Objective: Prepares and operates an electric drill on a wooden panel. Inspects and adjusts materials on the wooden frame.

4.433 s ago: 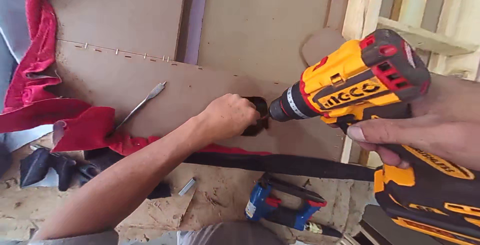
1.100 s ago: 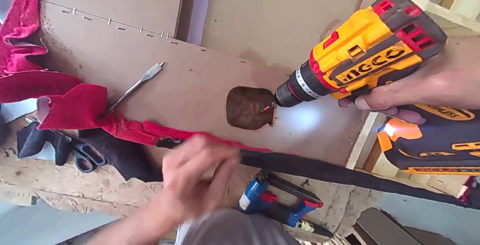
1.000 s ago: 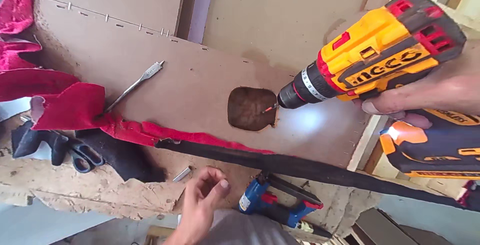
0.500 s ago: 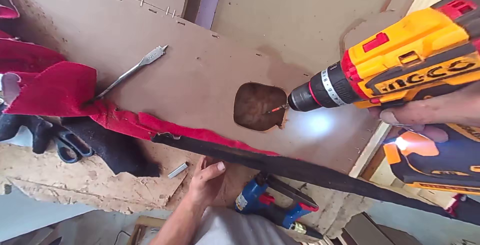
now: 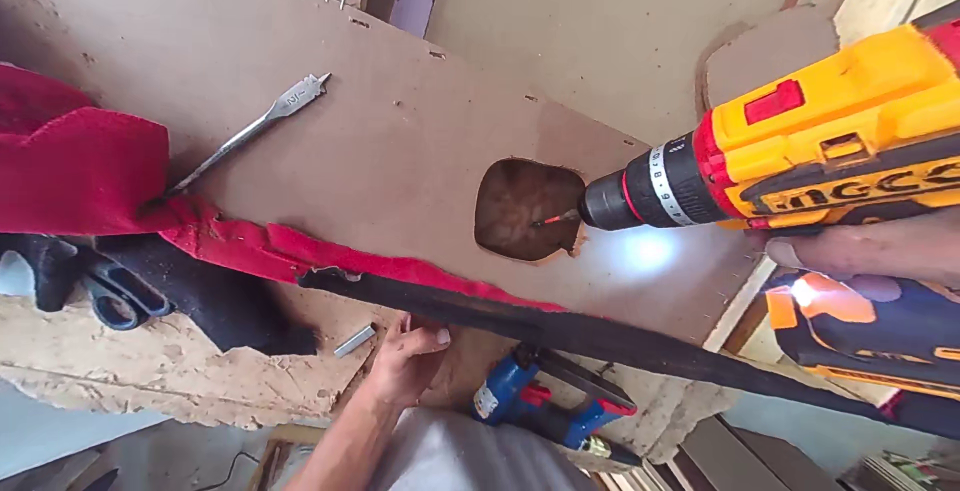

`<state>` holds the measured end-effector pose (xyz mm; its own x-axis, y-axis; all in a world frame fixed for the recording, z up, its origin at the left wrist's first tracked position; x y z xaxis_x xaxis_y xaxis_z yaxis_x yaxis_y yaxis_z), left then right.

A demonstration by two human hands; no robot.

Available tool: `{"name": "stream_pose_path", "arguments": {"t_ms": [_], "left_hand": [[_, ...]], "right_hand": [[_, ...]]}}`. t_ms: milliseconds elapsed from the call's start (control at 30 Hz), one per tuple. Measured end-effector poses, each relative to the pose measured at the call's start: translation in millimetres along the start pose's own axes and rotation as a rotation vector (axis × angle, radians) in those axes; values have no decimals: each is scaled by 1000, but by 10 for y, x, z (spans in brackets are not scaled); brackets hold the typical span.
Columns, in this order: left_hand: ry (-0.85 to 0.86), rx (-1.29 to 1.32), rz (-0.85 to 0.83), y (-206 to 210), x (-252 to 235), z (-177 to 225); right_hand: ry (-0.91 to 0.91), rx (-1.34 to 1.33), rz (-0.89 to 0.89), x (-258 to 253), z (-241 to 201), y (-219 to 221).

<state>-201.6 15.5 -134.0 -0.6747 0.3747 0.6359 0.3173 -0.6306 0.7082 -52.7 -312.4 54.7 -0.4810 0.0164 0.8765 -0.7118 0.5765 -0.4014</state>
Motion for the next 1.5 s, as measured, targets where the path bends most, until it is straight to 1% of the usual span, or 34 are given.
{"name": "stream_pose_path", "arguments": {"t_ms": [100,167,233,267,333,367,433,467,567,633,700,733,767,800,900,967,1000,1033,1067,1100,1133,1167,1233,1300,1367,1400,1467,1500], "left_hand": [[-25,18,-17,-28,2,-1],[-37,16,-31,-49,-2,1],[-44,18,-47,-58,-4,7],[-44,16,-53,-58,-10,10],[-46,10,-50,-57,-11,2],[-47,8,-46,-60,-9,3],[-46,15,-43,-63,-14,10],[-45,18,-43,-64,-13,7],[-48,30,-59,-76,-16,6],[-54,36,-74,-87,-22,-2],[-58,28,-83,-95,-20,7],[-56,18,-89,-90,-23,13],[-51,1,-98,-76,-25,20],[-48,-8,-104,-68,-23,23],[-53,2,-111,-58,-23,33],[-55,17,-115,-60,-38,27],[-57,22,-116,-65,-27,17],[-57,26,-122,-61,-40,24],[-57,28,-126,-45,-58,36],[-57,35,-123,-27,-75,49],[-49,41,-92,-10,-83,50],[-29,35,-42,7,-80,37],[56,-9,74,56,-64,-8],[127,-56,179,146,-50,-51],[163,-127,241,211,-32,-62],[186,-217,258,235,-15,-42],[246,-402,305,247,50,58],[263,-435,316,246,79,115]], "right_hand": [[-24,-43,39,-21,35,78],[-57,-57,105,-26,137,120],[-51,105,58,-32,147,82],[-71,171,71,-33,208,78],[-123,151,233,-50,339,140],[-135,92,299,-32,348,171],[-184,97,349,-31,325,181],[-204,103,336,-30,291,160],[-220,277,157,-60,174,8],[-232,251,126,-78,171,-17],[-175,192,134,-74,230,32],[-149,121,168,-70,285,76],[-127,-7,229,-68,343,139],[-118,-56,262,-71,380,180],[-83,-52,268,-94,379,209],[-76,25,212,-116,274,139],[-96,110,171,-126,198,82],[-121,123,159,-113,136,27],[-143,108,170,-53,127,-16],[-155,81,223,54,183,-31],[-174,43,318,200,306,-4],[-210,-45,455,370,492,69],[-263,-106,652,824,866,293],[-310,-216,766,1270,1190,707],[-345,-256,829,1605,1540,1236],[-342,-269,888,1736,1600,1507],[-321,-309,1033,1950,1502,2028],[-293,-356,1103,2017,1504,2304]]}}
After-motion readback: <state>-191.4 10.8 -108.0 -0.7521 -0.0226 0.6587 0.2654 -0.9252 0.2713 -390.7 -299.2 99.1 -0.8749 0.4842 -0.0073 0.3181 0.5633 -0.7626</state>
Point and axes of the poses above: each hand's wrist, its own x-axis away from the middle knuckle, its own y-axis out of the palm, z = x × y, the point moved 5 cm from there along -x, towards the middle knuckle, and after that the axes turned 12 degrees about z, right-handed, at the moved point
